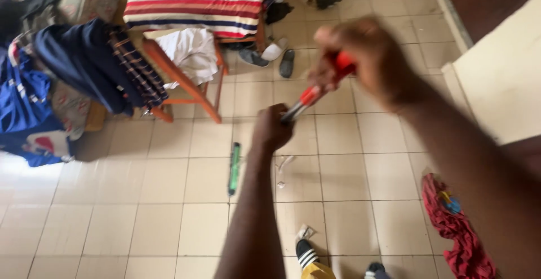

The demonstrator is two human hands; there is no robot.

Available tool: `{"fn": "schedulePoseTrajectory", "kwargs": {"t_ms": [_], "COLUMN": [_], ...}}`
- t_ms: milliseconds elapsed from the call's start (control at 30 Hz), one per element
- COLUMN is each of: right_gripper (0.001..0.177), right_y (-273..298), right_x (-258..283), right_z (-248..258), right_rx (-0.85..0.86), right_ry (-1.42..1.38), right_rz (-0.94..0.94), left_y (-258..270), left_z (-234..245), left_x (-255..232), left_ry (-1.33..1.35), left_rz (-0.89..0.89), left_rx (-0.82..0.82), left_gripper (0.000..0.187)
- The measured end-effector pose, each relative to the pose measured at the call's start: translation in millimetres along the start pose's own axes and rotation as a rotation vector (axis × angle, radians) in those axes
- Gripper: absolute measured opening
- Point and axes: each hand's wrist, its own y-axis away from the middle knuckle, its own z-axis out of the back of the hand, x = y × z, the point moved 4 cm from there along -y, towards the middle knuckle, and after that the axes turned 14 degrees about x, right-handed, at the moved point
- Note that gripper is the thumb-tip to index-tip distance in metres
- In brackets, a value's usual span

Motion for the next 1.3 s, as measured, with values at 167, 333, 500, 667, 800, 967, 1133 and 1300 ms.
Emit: {"fn": "schedulePoseTrajectory", "kwargs": {"t_ms": [167, 333, 500, 667, 800, 967, 1133, 1300], "right_gripper": [0.047, 0.052, 0.048, 0.049, 0.050, 0.048, 0.048, 0.043], "right_y": [-35.1, -21.0, 8.0, 23.0, 53.8, 79.8, 65.4, 42.6], "right_x": [-92.8, -193.0, -201.6, -156.8, -105.3, -33.0, 9.9, -6.9], "right_z": [-79.4, -128.3, -126.2, -39.2, 37.0, 78.9, 65.6, 42.6], "right_rx": [0.120, 0.108, -0.038, -0.163, -0.237, -0.316, -0.216, -0.143], "right_ry": [-0.090, -0.176, -0.357, -0.240, -0.138, -0.080, 0.018, -0.030], "right_rz": [0.015, 0.039, -0.009, -0.047, -0.211, -0.265, -0.267, -0.054], "left_y": [64.5, 101.3, 71.1, -8.2, -41.0, -54.7, -46.2, -23.7], "left_z": [52.9, 22.8, -43.3, -81.8, -114.8, -132.6, -106.9, -63.9], "left_x": [98.2, 195.8, 188.2, 144.7, 50.5, -46.8, -79.5, -61.5], "left_ry": [-0.042, 0.113, -0.150, -0.091, 0.104, 0.115, 0.018, 0.135], "left_rz": [0.270, 0.424, 0.182, 0.195, -0.047, -0.208, -0.312, -0.265], "left_rx": [-0.209, -0.409, -0.200, -0.052, 0.054, 0.135, 0.032, -0.001], "left_gripper": [0.043, 0.054, 0.082, 0.067, 0.049, 0.027, 0.022, 0.026]}}
